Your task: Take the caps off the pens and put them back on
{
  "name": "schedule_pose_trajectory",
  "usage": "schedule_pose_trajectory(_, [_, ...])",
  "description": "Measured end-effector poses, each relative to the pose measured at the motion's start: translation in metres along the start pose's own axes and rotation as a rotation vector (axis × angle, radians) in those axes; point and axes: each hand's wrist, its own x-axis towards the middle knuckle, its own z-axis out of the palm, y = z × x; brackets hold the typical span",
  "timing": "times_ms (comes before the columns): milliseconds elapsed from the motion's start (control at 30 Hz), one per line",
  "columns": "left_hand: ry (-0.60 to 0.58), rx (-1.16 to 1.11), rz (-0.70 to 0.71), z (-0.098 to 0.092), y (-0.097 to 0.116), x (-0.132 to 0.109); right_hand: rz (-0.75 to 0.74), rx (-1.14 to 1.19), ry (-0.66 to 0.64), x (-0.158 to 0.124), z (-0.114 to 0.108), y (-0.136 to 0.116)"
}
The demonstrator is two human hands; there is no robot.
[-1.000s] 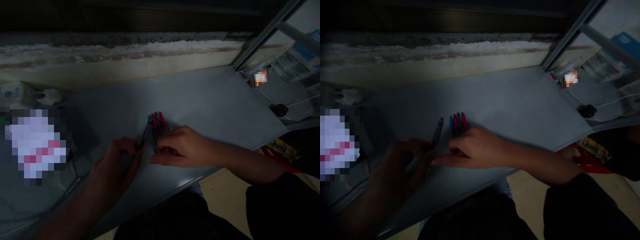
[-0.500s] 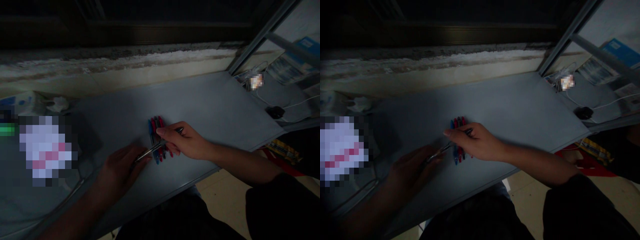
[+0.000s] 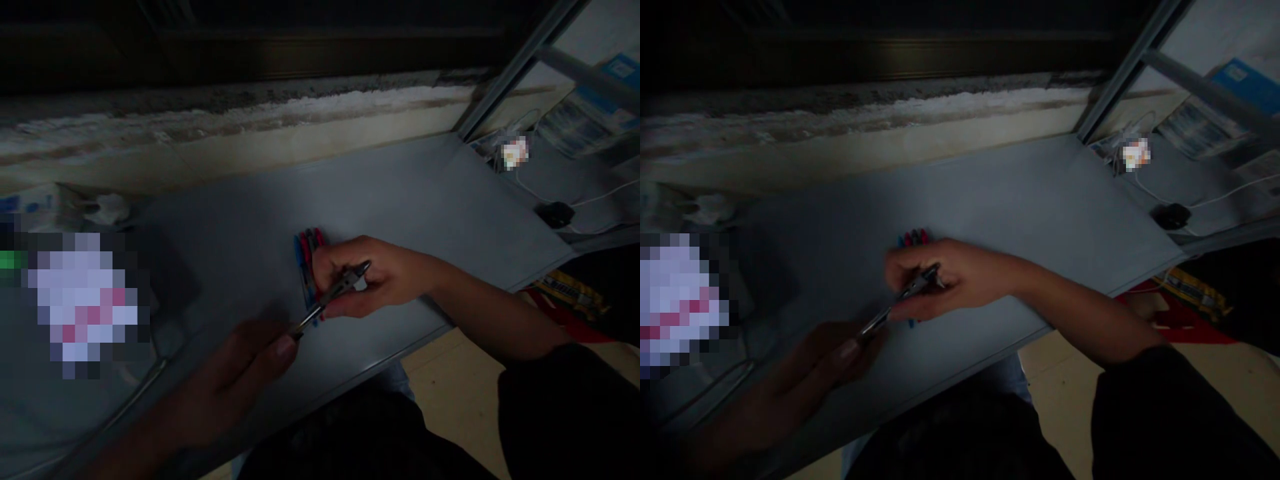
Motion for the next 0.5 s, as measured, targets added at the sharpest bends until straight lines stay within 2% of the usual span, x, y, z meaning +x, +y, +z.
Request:
schedule_pose_trajectory(67, [-0.02,0.045,-0.009,-0.005,-0.006,0.005,0.019,-0.01,0.049,-0.001,-0.005,0.0])
schedule_pose_trajectory(233, [0.052,0.223,0.067,-0.01,-0.021,0.017,0.153,-0.19,0.123,-0.002,-0.013,0.005])
schedule_pose_trajectory(400, [0.065,0.262,0.026,-0.006,-0.027,0.021,0.067,-0.275,0.221,-0.002,-0.016,0.01])
schedule_pose_trajectory(500, [0.067,0.274,0.017,-0.006,-0.027,0.021,0.113,-0.336,0.201,-0.001,-0.018,0.012])
